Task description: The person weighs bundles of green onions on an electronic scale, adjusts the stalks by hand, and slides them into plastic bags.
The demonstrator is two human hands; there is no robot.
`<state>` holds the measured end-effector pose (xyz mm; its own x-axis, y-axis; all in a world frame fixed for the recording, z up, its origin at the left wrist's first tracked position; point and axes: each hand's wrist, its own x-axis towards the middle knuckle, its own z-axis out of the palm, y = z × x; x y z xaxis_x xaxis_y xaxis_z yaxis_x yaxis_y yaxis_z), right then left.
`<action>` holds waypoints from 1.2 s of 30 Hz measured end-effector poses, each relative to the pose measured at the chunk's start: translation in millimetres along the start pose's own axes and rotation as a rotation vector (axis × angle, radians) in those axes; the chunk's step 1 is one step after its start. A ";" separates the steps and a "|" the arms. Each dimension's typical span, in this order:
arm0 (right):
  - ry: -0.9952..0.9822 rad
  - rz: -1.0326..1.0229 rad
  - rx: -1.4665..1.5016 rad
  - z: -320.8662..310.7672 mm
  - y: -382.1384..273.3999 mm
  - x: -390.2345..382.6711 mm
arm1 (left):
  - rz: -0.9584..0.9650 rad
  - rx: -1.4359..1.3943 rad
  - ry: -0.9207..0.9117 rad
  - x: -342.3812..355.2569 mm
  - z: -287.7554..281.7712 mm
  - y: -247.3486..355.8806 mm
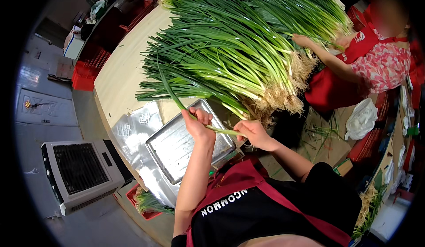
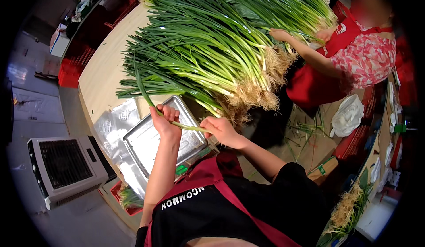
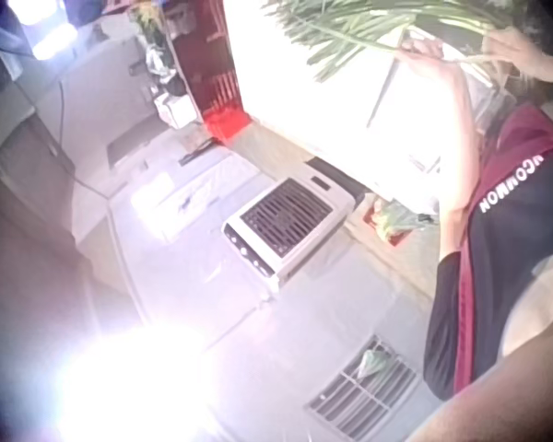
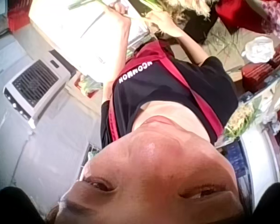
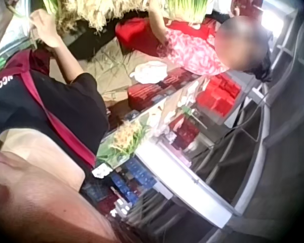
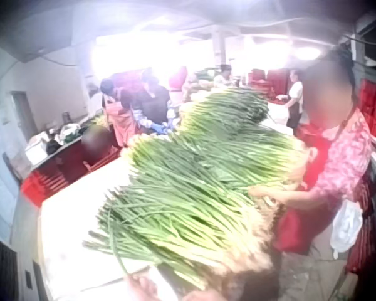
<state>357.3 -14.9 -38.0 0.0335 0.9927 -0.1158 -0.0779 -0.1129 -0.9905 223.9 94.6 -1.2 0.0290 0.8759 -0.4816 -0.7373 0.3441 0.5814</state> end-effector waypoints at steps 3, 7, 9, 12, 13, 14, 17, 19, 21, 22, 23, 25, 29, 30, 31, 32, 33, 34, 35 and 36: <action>0.222 -0.077 -0.014 -15.3 3.4 7.8 | 0.001 -0.033 -0.014 -2.6 2.8 1.9; 0.716 -0.204 0.208 -58.1 -1.4 25.8 | 0.109 0.061 -0.106 -11.1 1.8 8.2; 0.732 -0.240 0.084 -90.5 -0.6 24.7 | 0.162 0.112 -0.064 -5.3 -7.4 15.6; 0.342 0.002 -0.192 -99.4 -7.1 24.9 | 0.153 0.115 -0.067 -1.7 -15.3 17.1; 0.397 -0.113 -0.609 -95.8 -12.0 30.0 | 0.133 0.106 -0.081 -1.0 -18.1 16.3; 0.437 -0.236 -1.028 -91.2 -21.2 37.9 | 0.141 0.102 -0.074 -1.7 -20.8 14.0; 0.540 -0.253 -1.136 -111.5 -32.5 74.9 | 0.086 0.117 -0.110 -6.0 -16.7 -1.4; 0.581 -0.325 -1.233 -129.6 -15.8 100.2 | 0.059 0.154 -0.122 -10.4 -15.1 -8.2; 0.619 -0.273 -1.483 -140.8 -5.9 120.4 | 0.039 0.175 -0.152 -8.5 -21.9 -9.3; 0.622 -0.280 -1.481 -145.8 -4.1 128.8 | 0.045 0.175 -0.155 -7.2 -23.3 -8.4; 0.520 -0.161 -1.527 -146.1 -5.1 136.4 | 0.061 0.172 -0.141 -6.4 -26.5 -7.9; 0.497 -0.252 -1.439 -148.9 -7.7 135.4 | 0.065 0.133 -0.145 -6.3 -27.3 -5.7; 0.493 -0.340 -1.052 -106.4 -47.2 108.6 | 0.016 0.105 -0.181 -6.3 -40.4 -2.1; 0.492 -0.334 -1.054 -99.3 -49.3 101.0 | -0.025 0.113 -0.182 -6.4 -39.9 -4.6; 0.435 -0.403 -1.084 -92.8 -49.8 94.4 | -0.066 0.121 -0.183 -6.4 -38.9 -7.4; 0.380 -0.470 -1.116 -87.0 -50.6 89.1 | -0.075 0.121 -0.184 -6.9 -33.1 -11.1; 0.321 -0.520 -1.142 -79.2 -51.9 85.4 | -0.106 0.162 -0.181 -9.8 -24.2 -14.5; 0.322 -0.512 -1.144 -70.2 -55.8 80.8 | -0.137 0.204 -0.176 -12.4 -19.4 -18.4; 0.287 -0.569 -1.131 -59.5 -62.6 77.4 | -0.156 0.208 -0.222 -10.1 -24.3 -24.5; 0.254 -0.633 -1.115 -50.4 -67.0 72.4 | -0.151 0.206 -0.222 -13.5 -21.2 -26.9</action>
<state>415.1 62.5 16.3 -0.0446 0.8643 0.5010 0.8788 0.2724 -0.3917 229.1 66.4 -24.2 0.2905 0.8545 -0.4307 -0.5619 0.5167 0.6460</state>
